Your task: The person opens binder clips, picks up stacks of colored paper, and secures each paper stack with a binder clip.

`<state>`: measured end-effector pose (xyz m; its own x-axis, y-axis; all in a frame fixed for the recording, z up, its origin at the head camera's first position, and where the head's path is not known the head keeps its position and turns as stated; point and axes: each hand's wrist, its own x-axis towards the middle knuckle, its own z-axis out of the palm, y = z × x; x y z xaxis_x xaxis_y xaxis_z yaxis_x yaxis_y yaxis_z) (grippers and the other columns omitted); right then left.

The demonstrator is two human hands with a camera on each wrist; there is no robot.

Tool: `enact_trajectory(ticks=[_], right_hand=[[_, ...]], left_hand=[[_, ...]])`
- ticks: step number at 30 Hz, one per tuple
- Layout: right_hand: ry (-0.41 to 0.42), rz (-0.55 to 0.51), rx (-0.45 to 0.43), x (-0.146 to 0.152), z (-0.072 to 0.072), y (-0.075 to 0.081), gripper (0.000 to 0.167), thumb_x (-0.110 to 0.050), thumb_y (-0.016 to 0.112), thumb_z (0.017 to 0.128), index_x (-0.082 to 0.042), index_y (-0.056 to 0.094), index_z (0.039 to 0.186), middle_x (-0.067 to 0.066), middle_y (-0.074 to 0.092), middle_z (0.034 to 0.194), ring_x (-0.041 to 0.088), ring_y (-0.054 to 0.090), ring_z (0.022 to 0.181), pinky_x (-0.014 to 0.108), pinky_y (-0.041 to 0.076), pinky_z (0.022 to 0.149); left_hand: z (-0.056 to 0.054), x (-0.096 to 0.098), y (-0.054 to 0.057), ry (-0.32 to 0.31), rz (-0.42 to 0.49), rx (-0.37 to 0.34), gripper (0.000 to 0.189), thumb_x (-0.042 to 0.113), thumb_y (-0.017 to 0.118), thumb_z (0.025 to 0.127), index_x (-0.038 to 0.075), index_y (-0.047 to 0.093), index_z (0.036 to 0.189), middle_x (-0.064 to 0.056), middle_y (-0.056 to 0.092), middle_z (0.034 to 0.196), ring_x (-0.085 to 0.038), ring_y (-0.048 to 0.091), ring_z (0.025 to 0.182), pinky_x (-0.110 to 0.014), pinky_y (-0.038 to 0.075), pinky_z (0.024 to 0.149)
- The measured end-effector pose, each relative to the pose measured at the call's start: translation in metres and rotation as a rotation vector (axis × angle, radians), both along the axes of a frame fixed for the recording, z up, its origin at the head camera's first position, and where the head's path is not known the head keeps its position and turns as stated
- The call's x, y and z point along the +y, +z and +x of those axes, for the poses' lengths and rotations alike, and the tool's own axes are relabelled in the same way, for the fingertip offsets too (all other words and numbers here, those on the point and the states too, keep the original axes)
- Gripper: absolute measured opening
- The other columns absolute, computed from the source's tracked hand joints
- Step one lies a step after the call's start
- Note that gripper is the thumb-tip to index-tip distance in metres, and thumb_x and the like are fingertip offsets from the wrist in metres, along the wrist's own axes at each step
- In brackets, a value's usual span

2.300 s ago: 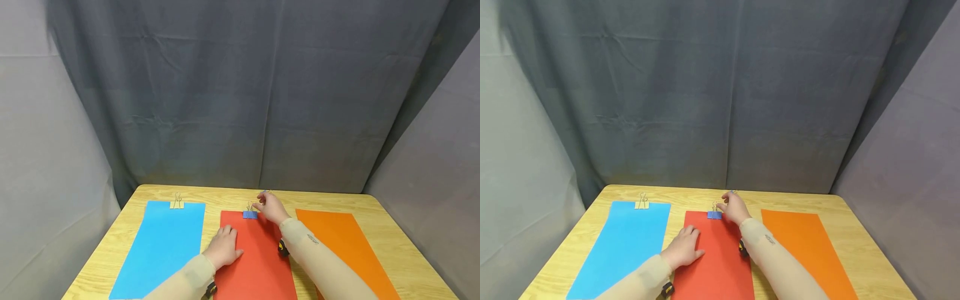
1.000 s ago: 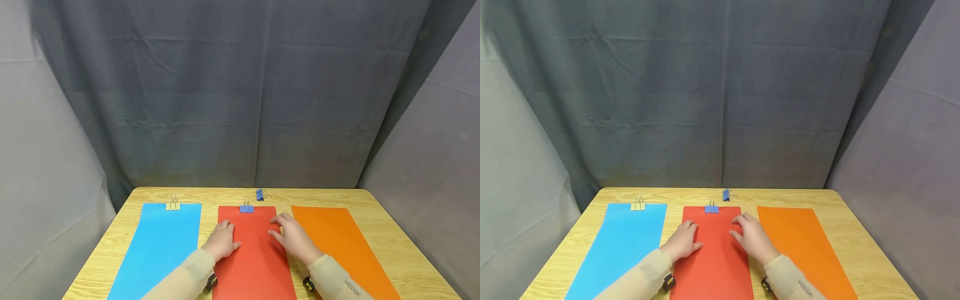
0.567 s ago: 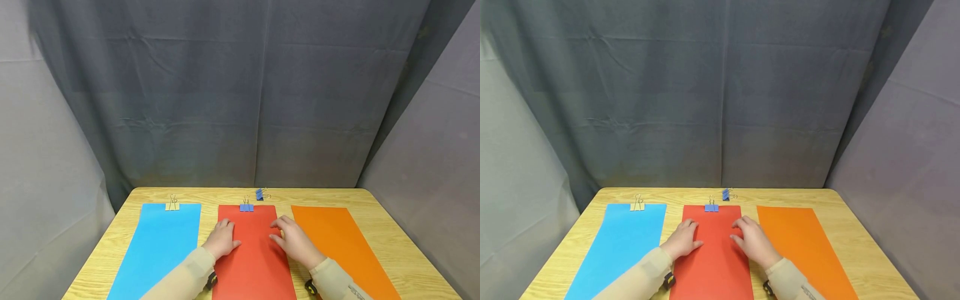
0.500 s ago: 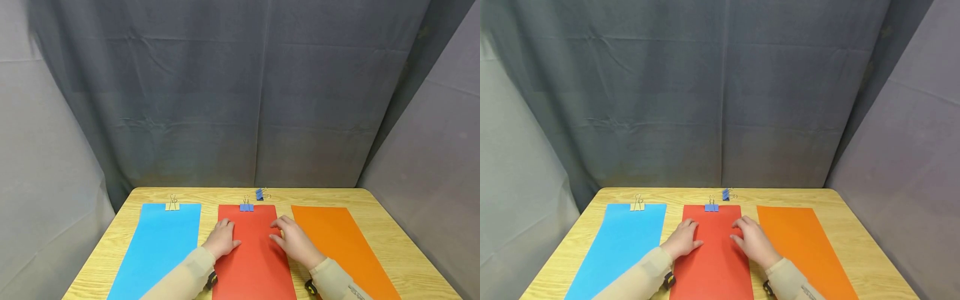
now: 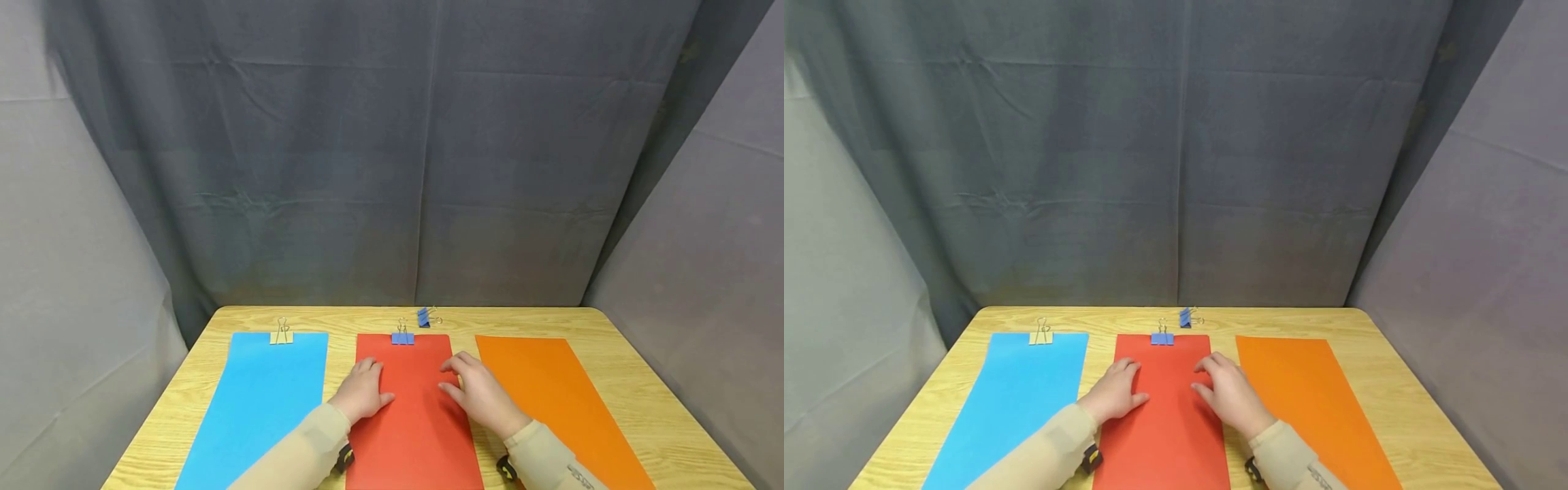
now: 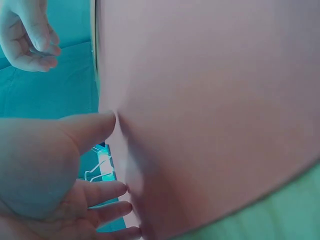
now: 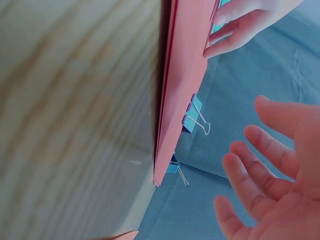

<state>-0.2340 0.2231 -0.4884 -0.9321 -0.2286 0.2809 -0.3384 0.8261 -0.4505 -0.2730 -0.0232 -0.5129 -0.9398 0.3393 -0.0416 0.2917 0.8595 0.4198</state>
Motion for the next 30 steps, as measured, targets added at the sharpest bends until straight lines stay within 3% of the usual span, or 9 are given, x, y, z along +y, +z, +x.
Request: enact_trajectory(ticks=[9, 14, 21, 30], right_hand=[[0.0, -0.004, 0.026, 0.0, 0.0, 0.003, 0.026, -0.017, 0.084, 0.088, -0.01, 0.071, 0.109, 0.006, 0.067, 0.107, 0.02, 0.062, 0.09, 0.039, 0.057, 0.086], [0.002, -0.015, 0.036, 0.0, 0.0, 0.005, 0.026, -0.015, 0.084, 0.086, -0.011, 0.071, 0.108, 0.006, 0.066, 0.105, 0.025, 0.065, 0.093, 0.043, 0.058, 0.088], [-0.018, 0.0, 0.037, 0.001, 0.001, 0.005, 0.025, -0.017, 0.085, 0.086, -0.015, 0.071, 0.107, 0.0, 0.065, 0.104, 0.018, 0.063, 0.091, 0.039, 0.057, 0.087], [-0.019, -0.008, 0.066, 0.003, 0.002, 0.005, 0.024, -0.014, 0.085, 0.085, -0.014, 0.071, 0.105, -0.001, 0.065, 0.102, 0.019, 0.065, 0.093, 0.041, 0.058, 0.087]], left_hand=[[0.017, 0.0, 0.021, -0.108, -0.105, -0.016, 0.082, 0.049, 0.079, 0.088, 0.003, 0.05, 0.149, -0.016, 0.045, 0.156, -0.04, 0.038, 0.148, -0.052, 0.039, 0.118], [0.026, 0.002, 0.028, -0.142, -0.152, -0.068, 0.089, 0.055, 0.081, 0.083, 0.008, 0.049, 0.152, -0.014, 0.043, 0.159, -0.041, 0.037, 0.149, -0.054, 0.038, 0.119], [0.029, 0.003, 0.022, -0.151, -0.171, -0.1, 0.091, 0.056, 0.083, 0.081, 0.011, 0.049, 0.152, -0.013, 0.042, 0.16, -0.041, 0.037, 0.149, -0.053, 0.038, 0.119], [0.026, 0.004, 0.014, -0.143, -0.16, -0.085, 0.093, 0.056, 0.084, 0.079, 0.011, 0.048, 0.153, -0.013, 0.042, 0.16, -0.041, 0.037, 0.149, -0.053, 0.037, 0.12]])
